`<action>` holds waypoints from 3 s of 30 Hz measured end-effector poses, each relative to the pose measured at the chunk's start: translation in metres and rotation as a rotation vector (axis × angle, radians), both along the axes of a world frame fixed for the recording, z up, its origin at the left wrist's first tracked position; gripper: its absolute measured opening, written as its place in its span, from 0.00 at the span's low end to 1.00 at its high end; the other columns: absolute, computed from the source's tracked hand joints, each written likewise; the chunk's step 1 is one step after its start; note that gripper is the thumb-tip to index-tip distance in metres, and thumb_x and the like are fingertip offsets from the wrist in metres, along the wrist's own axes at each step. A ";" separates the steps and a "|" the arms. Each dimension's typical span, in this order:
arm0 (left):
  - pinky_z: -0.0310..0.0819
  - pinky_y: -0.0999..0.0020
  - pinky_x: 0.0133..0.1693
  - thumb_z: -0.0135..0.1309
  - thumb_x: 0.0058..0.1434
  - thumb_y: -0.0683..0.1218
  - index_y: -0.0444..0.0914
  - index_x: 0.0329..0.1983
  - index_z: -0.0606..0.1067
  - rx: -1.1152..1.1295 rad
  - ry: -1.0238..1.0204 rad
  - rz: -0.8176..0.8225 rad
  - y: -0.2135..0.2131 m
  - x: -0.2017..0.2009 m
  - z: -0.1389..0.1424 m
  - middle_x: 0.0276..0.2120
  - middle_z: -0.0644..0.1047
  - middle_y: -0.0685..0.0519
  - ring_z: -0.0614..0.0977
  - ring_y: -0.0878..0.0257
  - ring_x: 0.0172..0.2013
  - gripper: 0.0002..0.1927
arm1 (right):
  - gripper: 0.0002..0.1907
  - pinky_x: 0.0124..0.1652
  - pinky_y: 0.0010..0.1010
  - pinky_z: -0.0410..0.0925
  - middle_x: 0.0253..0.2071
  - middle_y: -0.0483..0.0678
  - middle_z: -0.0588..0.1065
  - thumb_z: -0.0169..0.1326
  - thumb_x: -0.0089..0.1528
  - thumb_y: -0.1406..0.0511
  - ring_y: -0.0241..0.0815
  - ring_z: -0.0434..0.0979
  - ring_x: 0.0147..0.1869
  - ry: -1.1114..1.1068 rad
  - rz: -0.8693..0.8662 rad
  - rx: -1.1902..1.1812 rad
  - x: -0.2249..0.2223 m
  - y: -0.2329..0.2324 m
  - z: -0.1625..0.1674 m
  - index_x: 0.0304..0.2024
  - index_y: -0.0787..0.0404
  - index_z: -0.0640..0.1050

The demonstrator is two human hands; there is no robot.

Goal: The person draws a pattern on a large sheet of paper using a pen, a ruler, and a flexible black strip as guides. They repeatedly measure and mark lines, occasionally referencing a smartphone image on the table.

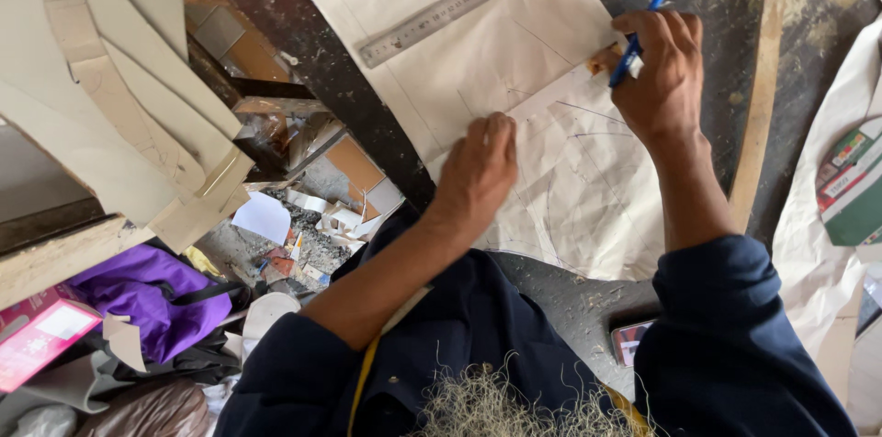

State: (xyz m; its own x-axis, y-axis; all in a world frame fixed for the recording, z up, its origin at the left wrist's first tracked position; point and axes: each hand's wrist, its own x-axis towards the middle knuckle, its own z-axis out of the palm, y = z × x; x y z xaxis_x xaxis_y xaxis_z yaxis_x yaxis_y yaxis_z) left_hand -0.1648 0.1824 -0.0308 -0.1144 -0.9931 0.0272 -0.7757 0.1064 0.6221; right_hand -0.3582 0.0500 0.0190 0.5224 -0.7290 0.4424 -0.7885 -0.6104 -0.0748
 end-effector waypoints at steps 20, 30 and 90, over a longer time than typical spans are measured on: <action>0.70 0.35 0.57 0.55 0.60 0.68 0.27 0.54 0.75 -0.079 -0.408 -0.054 0.039 -0.031 -0.036 0.59 0.66 0.36 0.67 0.38 0.62 0.39 | 0.11 0.28 0.27 0.75 0.33 0.52 0.81 0.64 0.64 0.63 0.38 0.83 0.33 -0.465 0.264 0.917 0.094 0.051 -0.009 0.37 0.67 0.82; 0.77 0.45 0.52 0.45 0.58 0.78 0.28 0.68 0.65 -0.017 -0.617 -0.077 0.026 -0.033 -0.015 0.56 0.64 0.38 0.68 0.44 0.58 0.54 | 0.09 0.30 0.22 0.75 0.39 0.52 0.81 0.60 0.72 0.66 0.36 0.83 0.37 -0.411 0.389 0.677 0.016 0.006 -0.042 0.37 0.63 0.79; 0.73 0.65 0.31 0.68 0.55 0.49 0.38 0.28 0.81 0.191 0.136 0.207 -0.023 0.079 0.014 0.25 0.82 0.54 0.83 0.62 0.26 0.11 | 0.20 0.41 0.24 0.75 0.33 0.47 0.76 0.75 0.63 0.70 0.33 0.81 0.38 -0.384 0.130 0.487 -0.034 -0.031 -0.048 0.42 0.64 0.72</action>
State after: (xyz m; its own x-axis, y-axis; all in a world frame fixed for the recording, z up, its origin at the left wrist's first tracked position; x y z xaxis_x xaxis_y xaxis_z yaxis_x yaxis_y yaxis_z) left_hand -0.0861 0.1596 -0.0166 0.0826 -0.9836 -0.1604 -0.6768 -0.1735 0.7154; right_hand -0.3917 0.0195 -0.0293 0.4902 -0.8353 0.2490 -0.5721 -0.5239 -0.6310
